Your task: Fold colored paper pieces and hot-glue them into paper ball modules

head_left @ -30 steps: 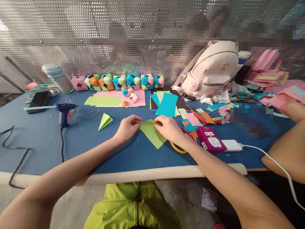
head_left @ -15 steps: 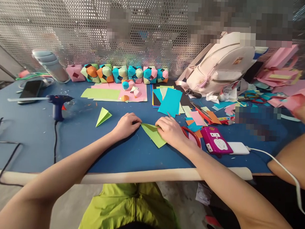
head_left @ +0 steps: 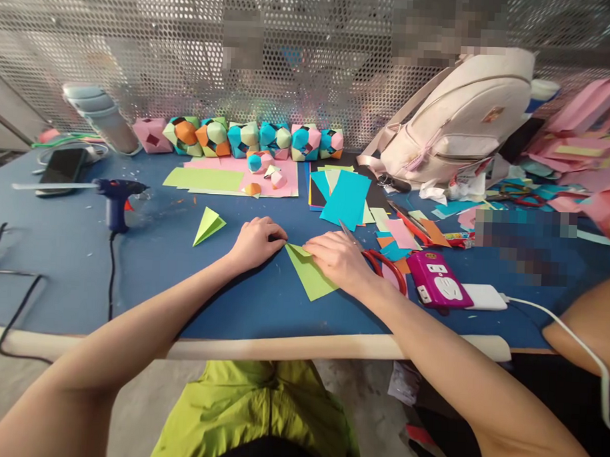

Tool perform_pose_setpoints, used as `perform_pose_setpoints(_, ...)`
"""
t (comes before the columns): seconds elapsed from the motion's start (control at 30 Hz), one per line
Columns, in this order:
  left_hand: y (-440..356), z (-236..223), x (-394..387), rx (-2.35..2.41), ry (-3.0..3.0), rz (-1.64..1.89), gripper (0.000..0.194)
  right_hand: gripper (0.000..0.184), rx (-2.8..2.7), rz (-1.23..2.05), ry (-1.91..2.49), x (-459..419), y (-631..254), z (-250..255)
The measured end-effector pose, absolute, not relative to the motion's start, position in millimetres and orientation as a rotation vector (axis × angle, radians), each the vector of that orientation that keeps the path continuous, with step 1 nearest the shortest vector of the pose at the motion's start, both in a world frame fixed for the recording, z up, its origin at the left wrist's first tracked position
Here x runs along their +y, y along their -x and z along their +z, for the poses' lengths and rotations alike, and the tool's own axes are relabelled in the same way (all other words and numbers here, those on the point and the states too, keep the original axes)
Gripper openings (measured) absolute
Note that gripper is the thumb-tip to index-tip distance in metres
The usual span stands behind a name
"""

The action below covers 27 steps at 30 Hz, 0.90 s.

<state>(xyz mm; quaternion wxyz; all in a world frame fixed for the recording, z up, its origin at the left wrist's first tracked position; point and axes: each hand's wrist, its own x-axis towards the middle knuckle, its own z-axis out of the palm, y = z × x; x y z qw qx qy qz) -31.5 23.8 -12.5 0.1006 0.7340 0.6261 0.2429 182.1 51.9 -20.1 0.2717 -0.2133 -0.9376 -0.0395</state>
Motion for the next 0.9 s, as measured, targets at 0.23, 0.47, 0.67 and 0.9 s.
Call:
perform_pose_setpoints(0.23,32,-9,26,1.894,-2.081,0.661,0.012,0.028,-2.598,-0.152,0.396,47,-187,-21)
perform_pose_setpoints(0.47,32,-7,26,1.877,-2.042,0.638,0.014,0.026,-2.622,-0.302,0.303,44,-186,-19)
perform_pose_setpoints(0.67,32,-6,26,1.862,-2.042,0.651,0.015,0.028,-2.637,-0.366,0.314,41,-186,-18)
perform_pose_setpoints(0.9,33,-6,23,1.834,-2.049,0.665,0.016,0.026,-2.630,-0.341,0.352,40,-185,-18)
